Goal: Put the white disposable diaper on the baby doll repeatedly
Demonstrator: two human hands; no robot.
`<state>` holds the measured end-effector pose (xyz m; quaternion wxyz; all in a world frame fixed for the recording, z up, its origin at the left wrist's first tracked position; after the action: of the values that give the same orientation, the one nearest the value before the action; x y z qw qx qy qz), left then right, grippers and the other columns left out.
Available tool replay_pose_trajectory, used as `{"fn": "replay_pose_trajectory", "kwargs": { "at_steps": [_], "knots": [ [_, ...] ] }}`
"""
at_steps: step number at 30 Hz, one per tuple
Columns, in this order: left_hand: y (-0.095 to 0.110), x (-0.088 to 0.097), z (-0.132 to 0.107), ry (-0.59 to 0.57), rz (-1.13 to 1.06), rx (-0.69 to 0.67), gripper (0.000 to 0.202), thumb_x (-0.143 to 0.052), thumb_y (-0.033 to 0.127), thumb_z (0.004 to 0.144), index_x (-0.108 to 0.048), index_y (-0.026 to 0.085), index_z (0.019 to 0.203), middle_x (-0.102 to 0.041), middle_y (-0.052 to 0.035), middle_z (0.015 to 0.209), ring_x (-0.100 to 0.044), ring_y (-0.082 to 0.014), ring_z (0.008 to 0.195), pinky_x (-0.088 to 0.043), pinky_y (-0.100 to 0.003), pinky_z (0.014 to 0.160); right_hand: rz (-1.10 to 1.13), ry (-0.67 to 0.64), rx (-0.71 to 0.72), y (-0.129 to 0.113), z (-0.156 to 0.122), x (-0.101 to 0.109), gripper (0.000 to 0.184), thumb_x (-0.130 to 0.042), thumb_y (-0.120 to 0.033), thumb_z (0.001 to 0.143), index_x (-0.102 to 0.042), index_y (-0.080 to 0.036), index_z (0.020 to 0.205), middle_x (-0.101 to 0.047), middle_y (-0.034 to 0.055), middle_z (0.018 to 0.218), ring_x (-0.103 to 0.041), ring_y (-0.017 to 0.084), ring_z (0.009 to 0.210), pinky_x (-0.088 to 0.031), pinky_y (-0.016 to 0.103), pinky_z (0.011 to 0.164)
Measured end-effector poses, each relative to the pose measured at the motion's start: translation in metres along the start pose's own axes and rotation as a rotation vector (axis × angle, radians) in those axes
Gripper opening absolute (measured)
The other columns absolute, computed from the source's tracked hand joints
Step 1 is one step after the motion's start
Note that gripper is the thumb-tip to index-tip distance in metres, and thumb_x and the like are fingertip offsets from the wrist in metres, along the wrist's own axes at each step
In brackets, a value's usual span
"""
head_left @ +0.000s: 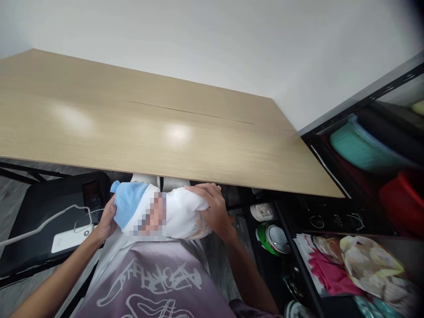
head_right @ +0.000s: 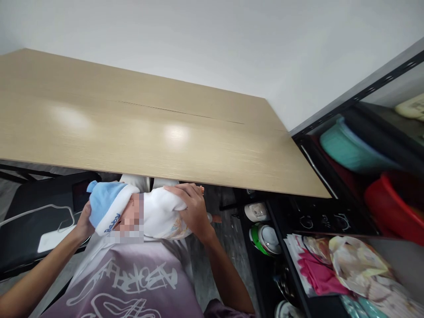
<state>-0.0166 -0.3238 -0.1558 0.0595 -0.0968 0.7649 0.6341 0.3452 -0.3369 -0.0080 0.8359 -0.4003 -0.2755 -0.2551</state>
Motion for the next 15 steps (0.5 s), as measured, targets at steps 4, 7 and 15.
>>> {"fn": "replay_pose_trajectory", "kwargs": {
  "at_steps": [4,7,15],
  "knots": [
    [-0.028,0.04,-0.003,0.017,0.262,-0.005,0.105,-0.08,0.104,0.073,-0.083,0.014,0.126,-0.084,-0.0194,0.114,-0.075,-0.0451,0.126,-0.066,-0.053,0.112,-0.014,-0.012,0.018,0.001,0.004,0.0,0.066,-0.058,-0.002,0.096,-0.081,-0.036,0.147,-0.08,0.0048,0.122,-0.073,0.029,0.112,-0.055,0.045,0.101],
    [-0.044,0.053,-0.012,-0.03,0.515,0.062,0.11,-0.077,0.111,0.064,-0.086,0.015,0.118,-0.085,-0.0199,0.115,-0.073,-0.0492,0.133,-0.06,-0.06,0.121,-0.008,-0.004,0.027,0.003,0.005,-0.001,0.064,-0.058,-0.002,0.097,-0.08,-0.036,0.146,-0.081,0.0047,0.122,-0.074,0.029,0.113,-0.055,0.046,0.101],
    [-0.048,-0.003,-0.036,-0.299,0.699,0.187,0.077,-0.094,0.081,0.073,-0.091,0.02,0.118,-0.088,-0.0169,0.112,-0.079,-0.0474,0.131,-0.061,-0.056,0.123,-0.013,0.008,0.066,-0.011,0.025,-0.002,0.055,-0.061,-0.006,0.104,-0.081,-0.035,0.145,-0.082,0.0048,0.12,-0.074,0.029,0.112,-0.056,0.045,0.102]
  ]
}}
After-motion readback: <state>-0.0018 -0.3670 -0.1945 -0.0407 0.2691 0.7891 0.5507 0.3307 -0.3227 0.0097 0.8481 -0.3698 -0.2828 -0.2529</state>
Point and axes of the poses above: each hand's wrist, its own z-axis towards the middle knuckle, its own x-axis out of the back of the hand, y = z × x, the point moved 9 cm from there along z, towards the middle knuckle
